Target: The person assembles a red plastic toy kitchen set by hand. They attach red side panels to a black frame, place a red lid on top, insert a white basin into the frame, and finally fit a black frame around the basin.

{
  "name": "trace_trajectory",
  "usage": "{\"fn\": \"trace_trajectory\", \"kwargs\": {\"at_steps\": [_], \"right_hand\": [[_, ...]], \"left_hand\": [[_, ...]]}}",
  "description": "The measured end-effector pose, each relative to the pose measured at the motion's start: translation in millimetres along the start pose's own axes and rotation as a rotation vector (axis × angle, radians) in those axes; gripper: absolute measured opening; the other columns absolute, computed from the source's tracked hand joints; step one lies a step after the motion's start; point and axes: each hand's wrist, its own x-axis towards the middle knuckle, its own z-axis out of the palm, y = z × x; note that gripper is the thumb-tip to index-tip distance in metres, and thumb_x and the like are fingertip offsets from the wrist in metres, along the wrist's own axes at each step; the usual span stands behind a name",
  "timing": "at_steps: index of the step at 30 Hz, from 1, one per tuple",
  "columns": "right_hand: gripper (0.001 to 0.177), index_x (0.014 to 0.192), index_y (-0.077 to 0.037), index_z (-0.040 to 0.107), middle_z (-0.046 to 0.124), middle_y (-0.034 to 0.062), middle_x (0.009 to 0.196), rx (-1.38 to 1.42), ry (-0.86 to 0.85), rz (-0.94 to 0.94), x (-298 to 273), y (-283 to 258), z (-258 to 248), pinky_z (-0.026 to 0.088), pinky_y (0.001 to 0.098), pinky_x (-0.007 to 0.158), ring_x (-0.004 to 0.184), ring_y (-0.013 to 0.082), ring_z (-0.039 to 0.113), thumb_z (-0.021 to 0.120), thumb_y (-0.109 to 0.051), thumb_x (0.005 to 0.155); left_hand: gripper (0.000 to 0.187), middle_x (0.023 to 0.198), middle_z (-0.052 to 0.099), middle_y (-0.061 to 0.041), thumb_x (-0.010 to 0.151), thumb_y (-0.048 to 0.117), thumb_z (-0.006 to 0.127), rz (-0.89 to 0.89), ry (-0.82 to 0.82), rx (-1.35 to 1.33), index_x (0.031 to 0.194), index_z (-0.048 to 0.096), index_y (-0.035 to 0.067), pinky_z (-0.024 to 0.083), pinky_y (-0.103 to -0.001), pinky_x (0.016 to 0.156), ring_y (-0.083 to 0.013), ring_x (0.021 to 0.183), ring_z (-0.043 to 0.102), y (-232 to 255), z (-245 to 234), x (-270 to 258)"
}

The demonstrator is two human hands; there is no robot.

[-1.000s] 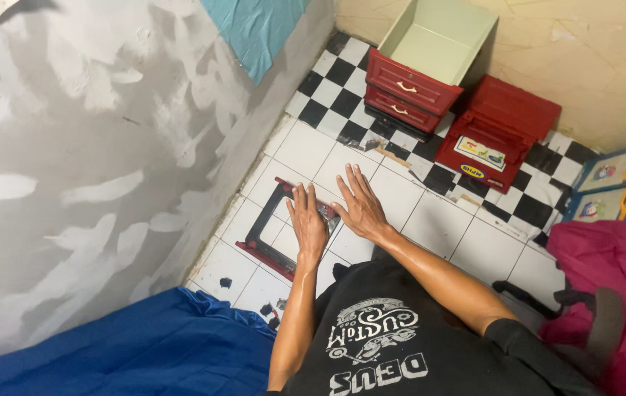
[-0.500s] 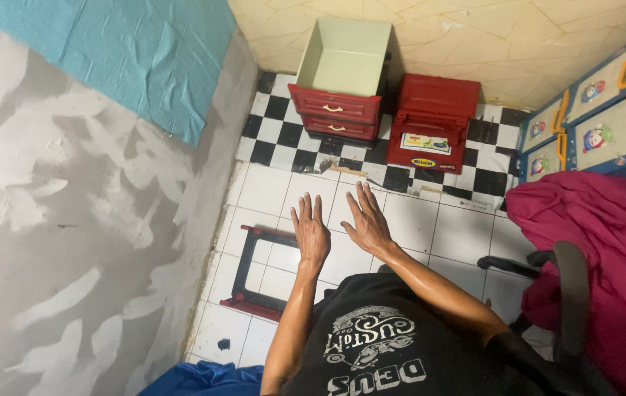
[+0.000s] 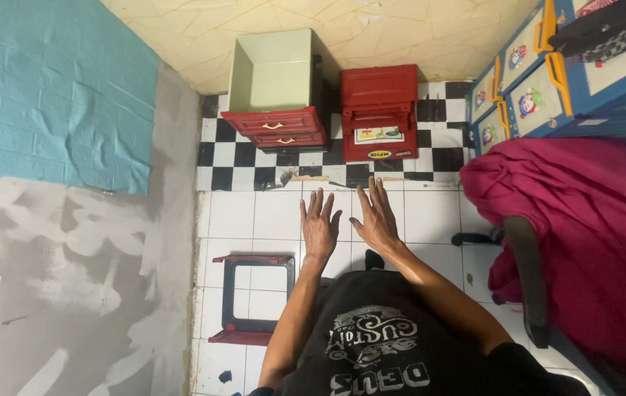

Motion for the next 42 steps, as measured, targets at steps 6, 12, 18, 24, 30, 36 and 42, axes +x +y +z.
{"fn": "trace_trajectory", "kwargs": {"at_steps": [6, 12, 18, 24, 30, 36, 42], "right_hand": [[0.092, 0.152, 0.003, 0.037, 0.011, 0.0354, 0.165, 0.051, 0.016, 0.121, -2.1, 34.3, -3.6, 0.023, 0.0541, 0.124, 0.154, 0.0494, 0.013, 0.086, -0.021, 0.077], [0.096, 0.153, 0.003, 0.036, 0.011, 0.0361, 0.163, 0.022, 0.040, 0.212, 12.4, 49.4, 5.2, 0.020, 0.0561, 0.124, 0.153, 0.0503, 0.013, 0.087, -0.021, 0.076], [0.090, 0.151, 0.001, 0.039, 0.013, 0.0363, 0.163, 0.003, 0.069, 0.291, 47.6, 68.0, 10.7, 0.022, 0.0554, 0.123, 0.154, 0.0513, 0.013, 0.085, -0.026, 0.078], [0.083, 0.153, -0.001, 0.041, 0.009, 0.0369, 0.164, -0.058, 0.237, 0.253, 92.2, 84.8, 18.3, 0.020, 0.0635, 0.122, 0.150, 0.0560, 0.010, 0.079, -0.031, 0.086], [0.087, 0.156, -0.003, 0.036, 0.006, 0.0367, 0.164, -0.087, 0.199, 0.371, 131.2, 101.0, 25.0, 0.017, 0.0695, 0.120, 0.152, 0.0596, 0.007, 0.078, -0.033, 0.085], [0.089, 0.154, -0.004, 0.038, 0.005, 0.0362, 0.164, -0.102, 0.110, 0.478, 155.9, 117.0, 21.7, 0.017, 0.0777, 0.113, 0.149, 0.0616, 0.006, 0.080, -0.032, 0.081], [0.083, 0.153, -0.002, 0.041, 0.011, 0.0371, 0.163, -0.092, 0.163, 0.392, 189.0, 153.0, 9.6, 0.018, 0.0746, 0.116, 0.151, 0.0584, 0.011, 0.080, -0.027, 0.084]], "left_hand": [[0.049, 0.144, 0.058, -0.021, 0.092, 0.022, 0.072, 0.030, -0.161, -0.011, 0.137, 0.063, 0.003, 0.020, -0.057, 0.125, -0.0383, 0.144, 0.046, 16.7, 27.0, 19.3], [0.049, 0.145, 0.057, -0.024, 0.091, 0.024, 0.073, 0.118, -0.193, 0.014, 0.135, 0.065, 0.004, 0.021, -0.056, 0.124, -0.0383, 0.143, 0.046, 13.0, 46.4, 51.1], [0.049, 0.147, 0.054, -0.025, 0.091, 0.025, 0.074, 0.219, -0.215, -0.014, 0.134, 0.065, 0.004, 0.021, -0.056, 0.124, -0.0394, 0.144, 0.045, -2.2, 63.6, 107.9], [0.048, 0.148, 0.057, -0.022, 0.087, 0.017, 0.073, 0.281, -0.247, -0.014, 0.133, 0.066, 0.003, 0.021, -0.057, 0.125, -0.0379, 0.144, 0.046, -18.3, 70.4, 173.6], [0.049, 0.146, 0.057, -0.022, 0.085, 0.018, 0.075, 0.306, -0.280, -0.097, 0.132, 0.065, 0.006, 0.023, -0.056, 0.125, -0.0393, 0.143, 0.047, -36.3, 80.0, 218.1], [0.047, 0.144, 0.057, -0.021, 0.087, 0.019, 0.075, 0.364, -0.292, -0.089, 0.130, 0.065, 0.004, 0.023, -0.061, 0.122, -0.0407, 0.141, 0.047, -39.6, 98.9, 252.3], [0.044, 0.143, 0.059, -0.020, 0.089, 0.019, 0.074, 0.350, -0.274, -0.125, 0.129, 0.066, 0.004, 0.024, -0.060, 0.123, -0.0408, 0.140, 0.049, -26.4, 135.0, 289.4]]}}
